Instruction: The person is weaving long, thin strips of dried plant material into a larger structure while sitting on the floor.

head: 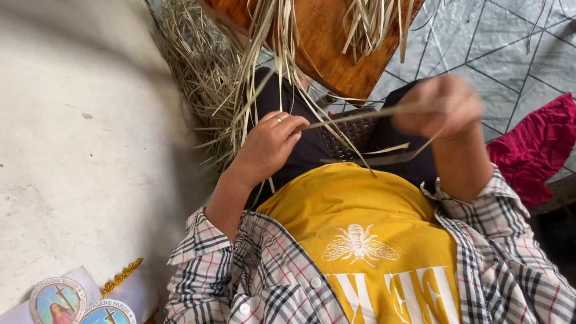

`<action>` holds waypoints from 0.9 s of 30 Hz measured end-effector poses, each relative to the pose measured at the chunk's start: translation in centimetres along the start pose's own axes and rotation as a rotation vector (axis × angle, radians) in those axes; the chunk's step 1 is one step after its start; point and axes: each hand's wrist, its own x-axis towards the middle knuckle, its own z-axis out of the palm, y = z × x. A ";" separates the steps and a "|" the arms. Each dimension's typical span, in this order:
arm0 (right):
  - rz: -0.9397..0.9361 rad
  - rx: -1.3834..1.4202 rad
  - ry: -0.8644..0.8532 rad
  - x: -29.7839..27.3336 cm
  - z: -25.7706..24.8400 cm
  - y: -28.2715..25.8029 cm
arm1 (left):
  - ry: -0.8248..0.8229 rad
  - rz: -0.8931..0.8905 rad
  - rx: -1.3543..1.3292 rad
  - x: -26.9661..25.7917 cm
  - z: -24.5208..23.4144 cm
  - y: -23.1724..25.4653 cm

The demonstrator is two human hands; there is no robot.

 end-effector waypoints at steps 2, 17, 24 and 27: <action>-0.129 -0.016 0.229 -7.3 -8.4 -3.8 | 0.027 -0.032 -0.023 -0.1 -0.7 1.5; -0.055 -1.750 0.247 1.8 5.1 7.3 | 0.236 -0.018 0.597 2.7 1.8 5.6; 0.359 -1.385 0.354 -0.8 3.4 7.2 | 0.226 0.049 0.542 3.4 0.5 7.8; 0.408 -1.433 0.289 -0.1 4.1 6.3 | 0.154 -0.045 0.350 3.0 1.2 7.3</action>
